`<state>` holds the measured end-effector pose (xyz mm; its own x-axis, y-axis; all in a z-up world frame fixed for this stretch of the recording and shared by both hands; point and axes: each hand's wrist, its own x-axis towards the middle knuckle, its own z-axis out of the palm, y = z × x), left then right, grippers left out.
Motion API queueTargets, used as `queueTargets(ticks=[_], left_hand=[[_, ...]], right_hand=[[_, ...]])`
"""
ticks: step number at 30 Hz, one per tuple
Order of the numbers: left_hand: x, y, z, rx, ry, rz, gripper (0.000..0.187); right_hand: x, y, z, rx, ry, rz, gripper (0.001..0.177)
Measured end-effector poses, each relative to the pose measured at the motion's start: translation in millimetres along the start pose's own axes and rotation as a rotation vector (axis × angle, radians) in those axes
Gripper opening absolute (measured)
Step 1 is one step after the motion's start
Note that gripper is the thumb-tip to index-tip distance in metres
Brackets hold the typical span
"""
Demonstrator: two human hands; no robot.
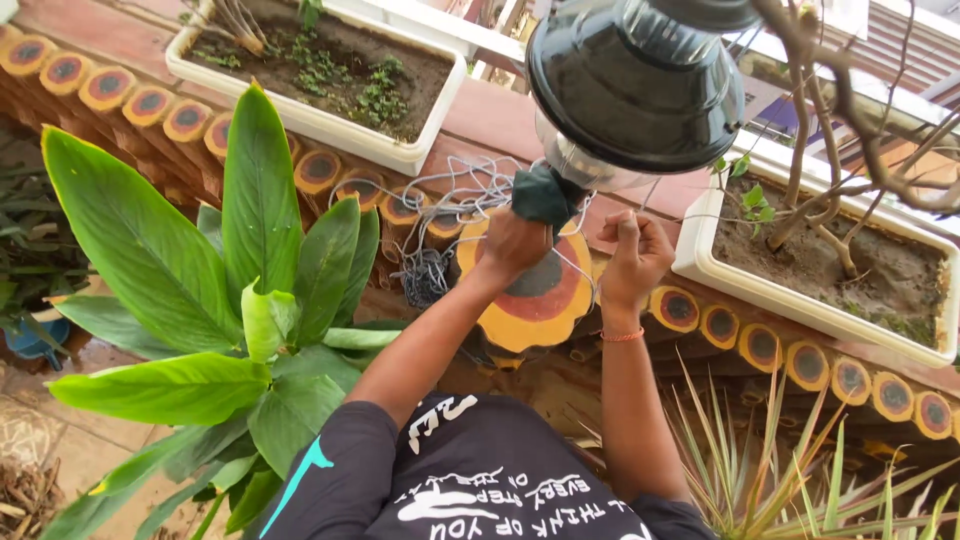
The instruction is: Cleaning a garden lamp on a balcony using a cloth.
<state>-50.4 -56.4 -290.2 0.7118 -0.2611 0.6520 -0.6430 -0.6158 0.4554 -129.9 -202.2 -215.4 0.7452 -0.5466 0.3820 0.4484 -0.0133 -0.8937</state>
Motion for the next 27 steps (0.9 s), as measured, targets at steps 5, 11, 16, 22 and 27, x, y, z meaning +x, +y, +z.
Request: queueTargets(ticks=[5,11,16,22,27], left_hand=[[0.6,6.0,9.4,0.109,-0.116,-0.248,0.034],[0.3,-48.0,85.5,-0.388,-0.037,-0.860,0.050],[14.9,19.2,-19.2,-0.407,0.033,-0.711,0.044],[-36.8,-14.5,-19.7,-0.503,0.177,-0.571,0.028],[-28.3,-60.0,15.9,-1.230,0.393,-0.344,0.012]], right_hand=[[6.0,4.3,-3.9,-0.014,0.005,0.075,0.023],[2.1,-0.8,-1.3,0.040,-0.020,0.100,0.024],[-1.2,-14.3,-12.0,0.003,0.024,0.098,0.024],[-2.9,-26.1,-46.2,0.026,0.074,0.066,0.021],[-0.9,-13.1,-48.5,0.033,0.109,0.040,0.022]])
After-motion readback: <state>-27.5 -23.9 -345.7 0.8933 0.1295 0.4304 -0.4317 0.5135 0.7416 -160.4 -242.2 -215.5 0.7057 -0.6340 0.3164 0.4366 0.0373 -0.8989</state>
